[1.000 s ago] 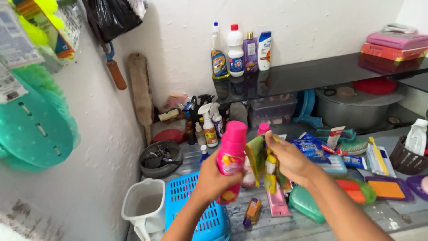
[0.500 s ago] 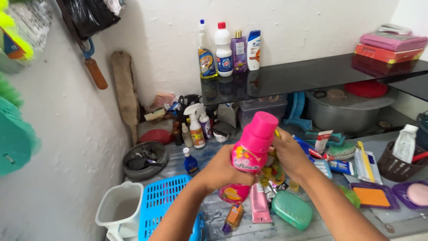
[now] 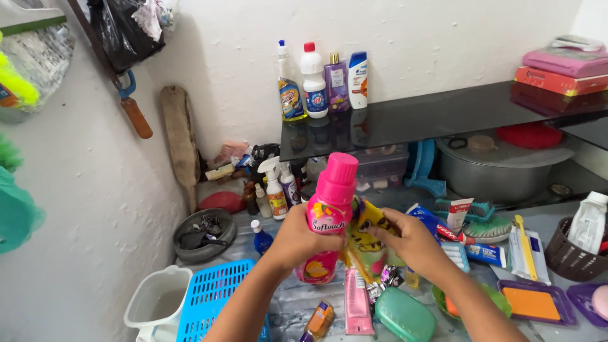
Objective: The person holds a pink plastic bottle over a cluttered sink counter and repeatedly wipes its surface with a yellow cloth, turning the bottle to wipe different sides, then sets it down near a blue basket.
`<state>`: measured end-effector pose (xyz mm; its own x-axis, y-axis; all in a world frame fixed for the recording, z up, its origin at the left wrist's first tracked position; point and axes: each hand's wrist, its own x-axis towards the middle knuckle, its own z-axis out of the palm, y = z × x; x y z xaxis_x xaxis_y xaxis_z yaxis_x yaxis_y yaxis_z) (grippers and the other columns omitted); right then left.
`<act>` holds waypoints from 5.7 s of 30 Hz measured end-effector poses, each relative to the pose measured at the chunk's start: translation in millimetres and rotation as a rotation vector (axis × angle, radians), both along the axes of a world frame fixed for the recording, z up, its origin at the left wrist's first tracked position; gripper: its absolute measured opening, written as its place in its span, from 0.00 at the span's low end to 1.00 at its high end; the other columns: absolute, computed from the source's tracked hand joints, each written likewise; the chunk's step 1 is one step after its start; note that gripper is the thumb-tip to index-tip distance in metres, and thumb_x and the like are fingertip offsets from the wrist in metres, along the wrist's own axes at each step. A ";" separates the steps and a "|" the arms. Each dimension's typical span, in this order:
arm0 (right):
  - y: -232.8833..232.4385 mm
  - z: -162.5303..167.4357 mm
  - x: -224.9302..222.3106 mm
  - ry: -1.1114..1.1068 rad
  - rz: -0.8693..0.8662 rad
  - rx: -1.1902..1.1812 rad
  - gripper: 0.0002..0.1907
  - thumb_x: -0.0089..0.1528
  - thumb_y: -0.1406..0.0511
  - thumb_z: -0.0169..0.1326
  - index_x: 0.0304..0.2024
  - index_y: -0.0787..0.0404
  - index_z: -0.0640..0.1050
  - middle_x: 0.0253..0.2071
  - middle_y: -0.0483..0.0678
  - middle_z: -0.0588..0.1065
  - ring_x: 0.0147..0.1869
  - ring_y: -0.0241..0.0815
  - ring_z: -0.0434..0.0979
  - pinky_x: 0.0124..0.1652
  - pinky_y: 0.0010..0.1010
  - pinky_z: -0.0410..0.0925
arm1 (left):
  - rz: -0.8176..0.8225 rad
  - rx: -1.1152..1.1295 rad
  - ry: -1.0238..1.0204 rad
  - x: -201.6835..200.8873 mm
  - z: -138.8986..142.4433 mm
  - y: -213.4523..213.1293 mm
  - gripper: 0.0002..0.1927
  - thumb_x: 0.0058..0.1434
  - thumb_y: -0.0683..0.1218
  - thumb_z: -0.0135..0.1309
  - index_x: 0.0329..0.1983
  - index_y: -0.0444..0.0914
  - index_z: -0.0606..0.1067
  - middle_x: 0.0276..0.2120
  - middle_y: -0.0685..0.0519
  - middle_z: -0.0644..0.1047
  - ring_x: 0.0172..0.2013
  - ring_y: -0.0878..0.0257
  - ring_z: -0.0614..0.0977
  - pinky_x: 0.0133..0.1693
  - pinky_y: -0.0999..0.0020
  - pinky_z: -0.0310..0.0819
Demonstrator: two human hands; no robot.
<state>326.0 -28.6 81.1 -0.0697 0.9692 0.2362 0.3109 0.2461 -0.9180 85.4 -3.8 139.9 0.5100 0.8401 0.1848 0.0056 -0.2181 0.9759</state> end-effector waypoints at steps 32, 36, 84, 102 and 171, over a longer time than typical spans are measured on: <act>-15.2 53.4 -40.9 -0.064 -0.394 0.216 0.17 0.71 0.57 0.49 0.46 0.64 0.79 0.36 0.60 0.79 0.40 0.56 0.76 0.41 0.36 0.69 | 0.407 0.550 0.727 -20.3 -5.6 -39.1 0.29 0.44 0.51 0.64 0.53 0.45 0.75 0.34 0.43 0.82 0.37 0.43 0.83 0.40 0.49 0.77; -1.3 54.7 -58.6 0.056 -0.146 0.570 0.14 0.73 0.60 0.48 0.44 0.66 0.76 0.65 0.52 0.75 0.58 0.54 0.77 0.57 0.33 0.67 | 0.456 0.562 0.698 -55.5 -10.0 -34.7 0.29 0.43 0.52 0.66 0.51 0.45 0.75 0.33 0.44 0.82 0.37 0.43 0.83 0.39 0.48 0.76; 54.3 73.8 -265.1 -1.033 0.090 1.055 0.14 0.63 0.53 0.54 0.28 0.51 0.80 0.19 0.52 0.74 0.19 0.51 0.75 0.18 0.43 0.66 | 0.180 0.128 -0.026 -174.4 -98.7 26.7 0.18 0.43 0.39 0.65 0.39 0.35 0.77 0.32 0.52 0.83 0.33 0.63 0.85 0.40 0.69 0.79; 28.7 78.3 -275.1 -1.050 0.213 1.319 0.11 0.59 0.56 0.59 0.26 0.51 0.75 0.24 0.48 0.72 0.23 0.48 0.75 0.18 0.35 0.63 | 0.236 0.296 -0.128 -177.9 -116.5 23.2 0.13 0.45 0.42 0.65 0.34 0.33 0.79 0.31 0.50 0.84 0.32 0.63 0.85 0.35 0.67 0.80; -31.4 -41.7 28.2 0.948 -0.527 -0.012 0.32 0.68 0.45 0.45 0.57 0.65 0.76 0.47 0.49 0.78 0.46 0.44 0.76 0.45 0.37 0.67 | 0.207 -0.056 -0.066 87.4 -67.6 -71.4 0.22 0.57 0.56 0.61 0.44 0.35 0.76 0.29 0.51 0.79 0.28 0.64 0.80 0.33 0.65 0.77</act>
